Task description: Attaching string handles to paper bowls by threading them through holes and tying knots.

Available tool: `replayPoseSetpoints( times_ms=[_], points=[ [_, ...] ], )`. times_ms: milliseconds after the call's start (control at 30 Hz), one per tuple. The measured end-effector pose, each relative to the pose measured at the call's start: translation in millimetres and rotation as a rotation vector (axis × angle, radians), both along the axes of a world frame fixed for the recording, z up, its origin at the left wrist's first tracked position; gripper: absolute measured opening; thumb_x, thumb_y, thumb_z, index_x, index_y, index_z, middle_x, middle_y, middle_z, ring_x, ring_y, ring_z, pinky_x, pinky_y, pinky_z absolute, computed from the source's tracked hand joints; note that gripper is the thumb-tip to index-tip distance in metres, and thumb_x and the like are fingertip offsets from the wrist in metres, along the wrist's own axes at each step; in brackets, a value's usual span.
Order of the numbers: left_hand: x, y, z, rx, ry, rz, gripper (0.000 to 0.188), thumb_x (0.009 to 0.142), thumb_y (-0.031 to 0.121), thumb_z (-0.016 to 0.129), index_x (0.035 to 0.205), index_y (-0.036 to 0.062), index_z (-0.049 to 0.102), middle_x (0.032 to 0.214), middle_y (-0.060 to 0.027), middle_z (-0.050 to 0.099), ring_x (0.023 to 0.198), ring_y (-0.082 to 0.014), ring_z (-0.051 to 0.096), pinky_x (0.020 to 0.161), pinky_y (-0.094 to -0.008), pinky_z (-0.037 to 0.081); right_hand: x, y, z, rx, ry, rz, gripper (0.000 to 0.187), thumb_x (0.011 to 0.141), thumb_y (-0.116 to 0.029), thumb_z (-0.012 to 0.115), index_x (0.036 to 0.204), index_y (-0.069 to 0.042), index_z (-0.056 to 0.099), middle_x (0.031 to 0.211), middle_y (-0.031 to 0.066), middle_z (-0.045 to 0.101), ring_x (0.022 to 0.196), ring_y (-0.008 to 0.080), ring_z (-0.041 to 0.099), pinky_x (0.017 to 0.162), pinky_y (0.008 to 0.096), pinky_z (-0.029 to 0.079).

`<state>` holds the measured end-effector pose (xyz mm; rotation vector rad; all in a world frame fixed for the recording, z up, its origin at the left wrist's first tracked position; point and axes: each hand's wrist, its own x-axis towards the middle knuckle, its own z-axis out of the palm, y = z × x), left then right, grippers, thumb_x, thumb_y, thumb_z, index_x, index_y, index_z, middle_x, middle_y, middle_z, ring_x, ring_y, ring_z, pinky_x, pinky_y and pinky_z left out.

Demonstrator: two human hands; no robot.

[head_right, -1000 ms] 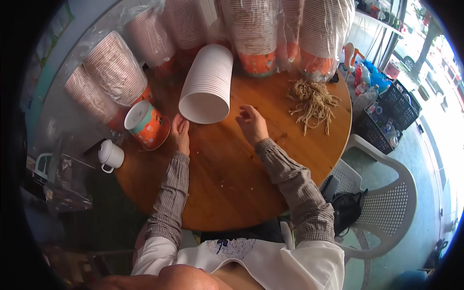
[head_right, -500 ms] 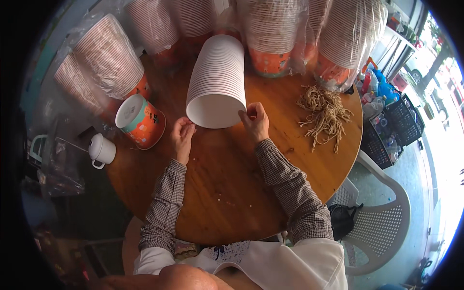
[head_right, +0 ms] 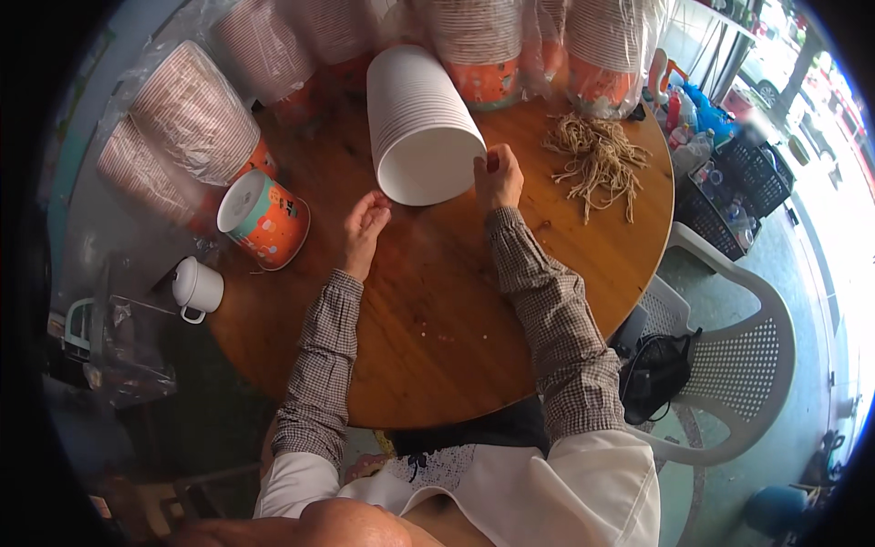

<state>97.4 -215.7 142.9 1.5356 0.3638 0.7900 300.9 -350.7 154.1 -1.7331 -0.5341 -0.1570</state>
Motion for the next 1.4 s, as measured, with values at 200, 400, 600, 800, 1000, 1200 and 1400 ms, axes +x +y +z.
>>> replayPoseSetpoints(
  times_ms=[200,400,600,800,1000,1200,1400],
  points=[
    [-2.1,-3.8,1.6,-0.113,-0.026,-0.021,0.046,0.090,0.009,0.064,0.130,-0.0014,0.045,0.120,-0.0088,0.054,0.112,-0.0160,0.054,0.097,-0.0278,0.045,-9.5,-4.1,3.7,0.042,-0.048,0.088,0.017,0.084,-0.014,0.067,0.096,-0.003,0.062,0.081,0.0051,0.067,0.072,0.0149,0.063,0.070,0.0294,0.052],
    [-4.0,-3.0,6.6,-0.077,-0.003,0.012,0.058,0.091,0.011,0.063,0.141,0.0009,0.034,0.134,-0.0114,0.046,0.116,-0.0185,0.053,0.097,-0.0303,0.045,-12.3,-7.8,8.8,-0.004,-0.096,0.175,0.025,0.084,-0.010,0.062,0.108,-0.003,0.061,0.089,0.0110,0.066,0.076,0.0199,0.065,0.072,0.0325,0.052],
    [-7.5,4.8,8.6,-0.028,0.016,0.109,0.062,0.090,0.016,0.066,0.143,0.0070,0.034,0.121,-0.0086,0.055,0.090,-0.0107,0.060,0.078,-0.0265,0.054,-19.1,-15.4,12.1,-0.095,-0.102,0.259,0.045,0.084,-0.012,0.063,0.128,-0.006,0.051,0.093,0.0107,0.067,0.077,0.0197,0.066,0.072,0.0321,0.054],
    [-9.8,9.5,-2.8,0.172,0.105,0.357,0.026,0.089,0.015,0.068,0.104,0.0008,0.053,0.088,-0.0031,0.057,0.071,-0.0086,0.055,0.059,-0.0234,0.048,-33.1,-23.2,12.3,-0.157,0.001,0.418,0.059,0.084,-0.014,0.066,0.138,-0.008,0.042,0.105,0.0103,0.065,0.084,0.0170,0.065,0.074,0.0303,0.054],
    [-25.0,13.3,3.2,0.099,0.383,0.381,0.021,0.081,0.013,0.063,0.096,-0.0017,0.061,0.075,-0.0050,0.062,0.060,-0.0109,0.055,0.053,-0.0257,0.045,-29.7,-24.6,17.3,0.021,0.137,0.867,0.083,0.087,-0.036,0.068,0.150,-0.008,0.022,0.130,0.0167,0.055,0.110,0.0294,0.060,0.095,0.0385,0.047],
    [-32.7,2.9,7.6,0.140,0.238,0.296,0.024,0.079,0.005,0.054,0.101,-0.0021,0.058,0.089,-0.0063,0.062,0.076,-0.0146,0.057,0.070,-0.0293,0.046,23.3,-68.5,25.5,0.163,0.370,0.772,0.049,0.096,-0.046,0.052,0.117,-0.003,0.063,0.099,0.0099,0.068,0.064,0.0139,0.063,0.055,0.0254,0.050],
    [-59.7,5.6,14.4,0.257,-0.154,0.428,0.036,0.083,0.001,0.052,0.118,-0.0025,0.055,0.109,-0.0102,0.062,0.097,-0.0189,0.058,0.085,-0.0322,0.047,73.3,-141.8,16.3,-0.474,-0.231,-0.257,0.019,0.083,-0.025,0.062,0.089,-0.010,0.071,0.085,0.0138,0.068,0.079,0.0306,0.066,0.072,0.0398,0.052]
  ],
)
